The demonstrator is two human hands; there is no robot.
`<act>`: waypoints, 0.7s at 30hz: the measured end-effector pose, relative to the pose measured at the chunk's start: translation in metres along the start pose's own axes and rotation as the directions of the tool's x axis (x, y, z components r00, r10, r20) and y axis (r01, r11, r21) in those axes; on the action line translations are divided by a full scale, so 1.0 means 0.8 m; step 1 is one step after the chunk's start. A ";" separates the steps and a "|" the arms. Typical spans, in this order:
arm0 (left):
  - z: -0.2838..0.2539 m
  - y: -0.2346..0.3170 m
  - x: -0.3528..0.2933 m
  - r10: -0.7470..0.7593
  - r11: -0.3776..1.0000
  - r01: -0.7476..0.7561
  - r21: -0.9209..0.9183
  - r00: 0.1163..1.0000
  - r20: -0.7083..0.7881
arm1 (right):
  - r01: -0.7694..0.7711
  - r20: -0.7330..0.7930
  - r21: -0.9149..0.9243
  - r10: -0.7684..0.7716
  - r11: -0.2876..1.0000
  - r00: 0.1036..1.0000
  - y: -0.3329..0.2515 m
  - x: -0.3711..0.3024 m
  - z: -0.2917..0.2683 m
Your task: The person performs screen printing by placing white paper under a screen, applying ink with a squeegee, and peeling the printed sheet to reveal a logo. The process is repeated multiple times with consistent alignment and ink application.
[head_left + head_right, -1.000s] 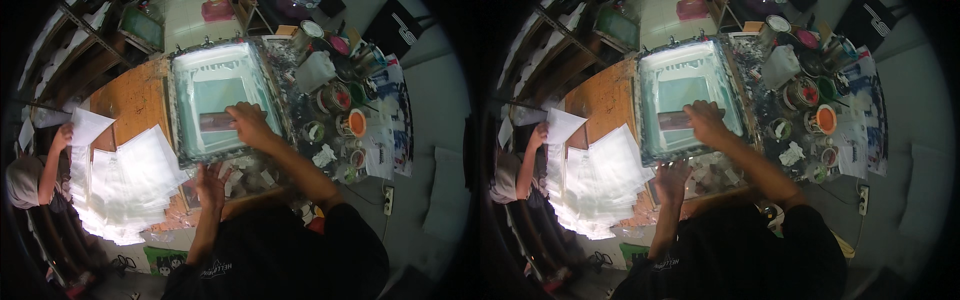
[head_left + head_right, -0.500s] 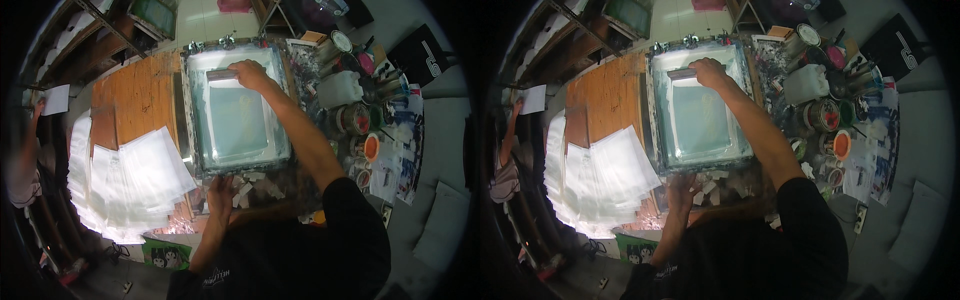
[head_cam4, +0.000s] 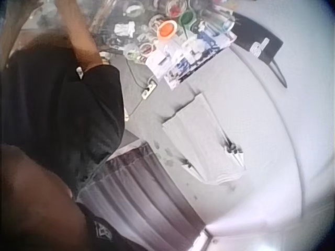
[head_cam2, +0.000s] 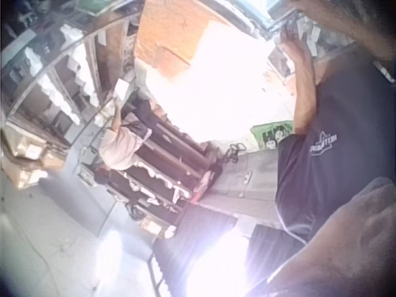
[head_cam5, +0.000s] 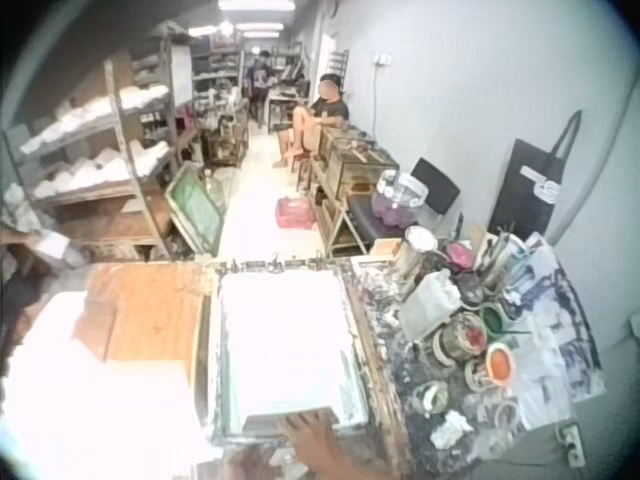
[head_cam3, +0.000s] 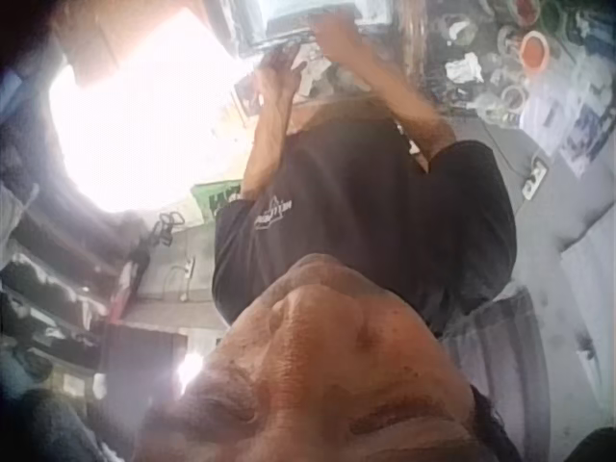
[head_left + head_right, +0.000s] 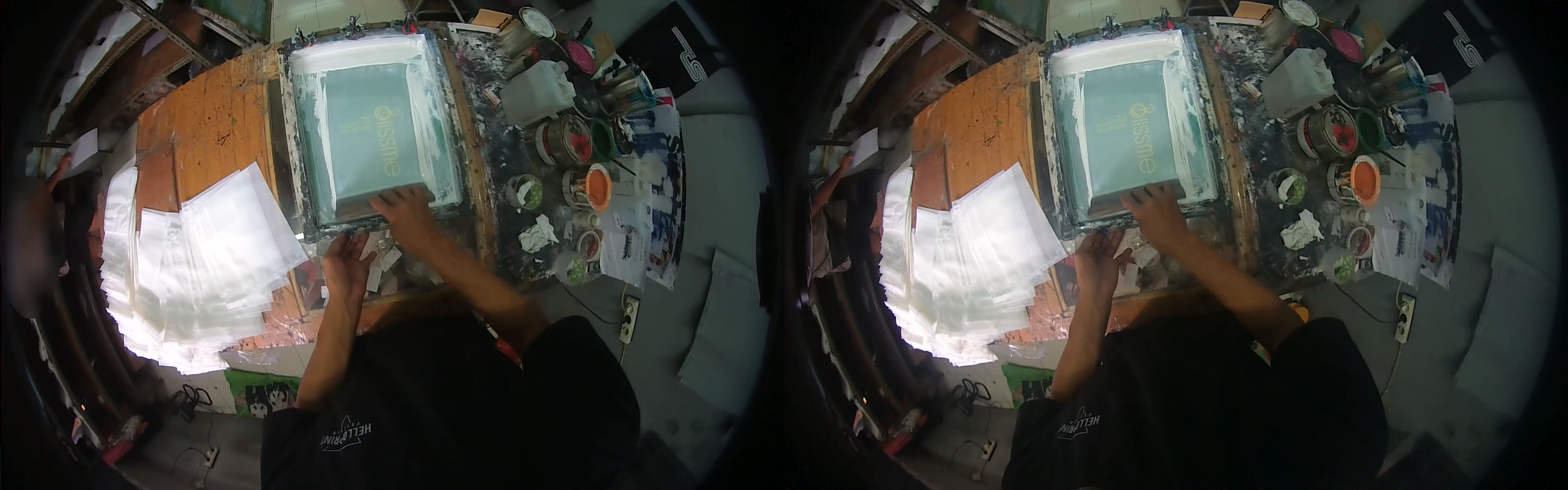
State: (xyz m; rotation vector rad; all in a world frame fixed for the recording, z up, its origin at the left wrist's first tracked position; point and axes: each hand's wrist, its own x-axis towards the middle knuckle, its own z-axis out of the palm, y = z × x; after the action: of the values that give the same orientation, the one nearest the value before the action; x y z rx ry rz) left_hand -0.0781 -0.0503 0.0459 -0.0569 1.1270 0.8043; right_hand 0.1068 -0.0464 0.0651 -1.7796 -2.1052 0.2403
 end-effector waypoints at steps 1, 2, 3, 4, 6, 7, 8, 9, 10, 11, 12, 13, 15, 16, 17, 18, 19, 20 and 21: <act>0.001 0.000 0.000 -0.003 1.000 0.003 0.006 1.000 0.005 | -0.012 0.003 0.020 0.012 1.000 1.000 -0.002 -0.004 -0.001; 0.000 0.002 0.003 -0.016 1.000 0.016 -0.012 1.000 -0.001 | -0.022 0.006 0.040 0.022 0.999 1.000 -0.005 -0.006 -0.001; -0.001 0.004 0.007 -0.029 0.999 0.029 -0.029 1.000 -0.006 | -0.035 0.008 0.059 0.034 0.998 0.999 -0.008 -0.008 -0.003; -0.002 0.003 0.008 -0.042 0.998 0.042 -0.047 0.999 -0.011 | -0.017 -0.001 0.053 0.017 0.998 1.000 -0.007 -0.007 -0.007; -0.003 0.002 -0.001 -0.040 0.998 0.039 -0.052 0.999 -0.002 | 0.023 -0.017 0.040 -0.023 0.999 1.000 -0.003 0.003 -0.018; 0.002 0.006 -0.010 -0.040 0.998 0.040 -0.052 0.999 0.003 | 0.038 -0.039 0.041 -0.036 0.998 0.999 -0.005 0.008 -0.029; 0.006 0.012 -0.021 -0.030 0.998 0.031 -0.052 0.999 0.031 | 0.053 -0.060 0.041 -0.051 0.998 0.997 -0.007 0.014 -0.041; 0.014 0.021 -0.038 -0.019 0.998 0.022 -0.054 0.998 0.058 | 0.071 -0.081 0.042 -0.067 0.997 0.994 -0.011 0.020 -0.057; 0.022 0.031 -0.052 -0.009 0.998 0.013 -0.057 0.996 0.083 | 0.078 -0.110 0.035 -0.074 0.996 0.991 -0.018 0.028 -0.079; 0.029 0.042 -0.062 0.035 0.998 -0.027 -0.048 0.985 0.168 | 0.086 -0.137 0.030 -0.081 0.996 0.987 -0.027 0.039 -0.105; 0.036 0.054 -0.073 0.076 0.997 -0.068 -0.042 0.965 0.250 | 0.093 -0.164 0.027 -0.088 0.995 0.983 -0.035 0.050 -0.130; 0.046 0.066 -0.084 0.115 0.993 -0.109 -0.038 0.936 0.332 | 0.126 -0.222 -0.005 -0.124 0.992 0.967 -0.038 0.063 -0.149; 0.087 0.095 -0.101 0.232 0.972 -0.226 -0.065 0.872 0.432 | 0.187 -0.334 -0.069 -0.200 0.980 0.921 -0.034 0.101 -0.181; 0.108 0.110 -0.104 0.292 0.951 -0.306 -0.054 0.825 0.484 | 0.190 -0.364 -0.092 -0.211 0.977 0.907 -0.032 0.123 -0.200; 0.127 0.121 -0.097 0.342 0.925 -0.377 -0.049 0.768 0.542 | 0.189 -0.392 -0.123 -0.222 0.974 0.893 -0.027 0.145 -0.220; 0.148 0.132 -0.082 0.421 0.881 -0.466 -0.081 0.696 0.582 | 0.179 -0.369 -0.116 -0.209 0.977 0.906 -0.022 0.165 -0.243; 0.168 0.144 -0.061 0.494 0.828 -0.549 -0.118 0.613 0.616 | 0.171 -0.345 -0.107 -0.198 0.979 0.917 -0.017 0.184 -0.263; 0.183 0.156 -0.031 0.539 0.749 -0.658 0.080 0.675 0.504 | 0.153 -0.328 -0.104 -0.179 0.983 0.928 -0.013 0.201 -0.278; 0.195 0.167 0.008 0.598 0.645 -0.708 0.288 0.702 0.387 | 0.134 -0.310 -0.103 -0.160 0.986 0.937 -0.010 0.218 -0.293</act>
State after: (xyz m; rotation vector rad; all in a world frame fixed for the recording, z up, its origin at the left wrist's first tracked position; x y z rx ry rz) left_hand -0.0348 0.1163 0.1580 0.8635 1.0431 1.1584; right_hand 0.1670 0.0972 0.3122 -1.5695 -2.0221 -0.1653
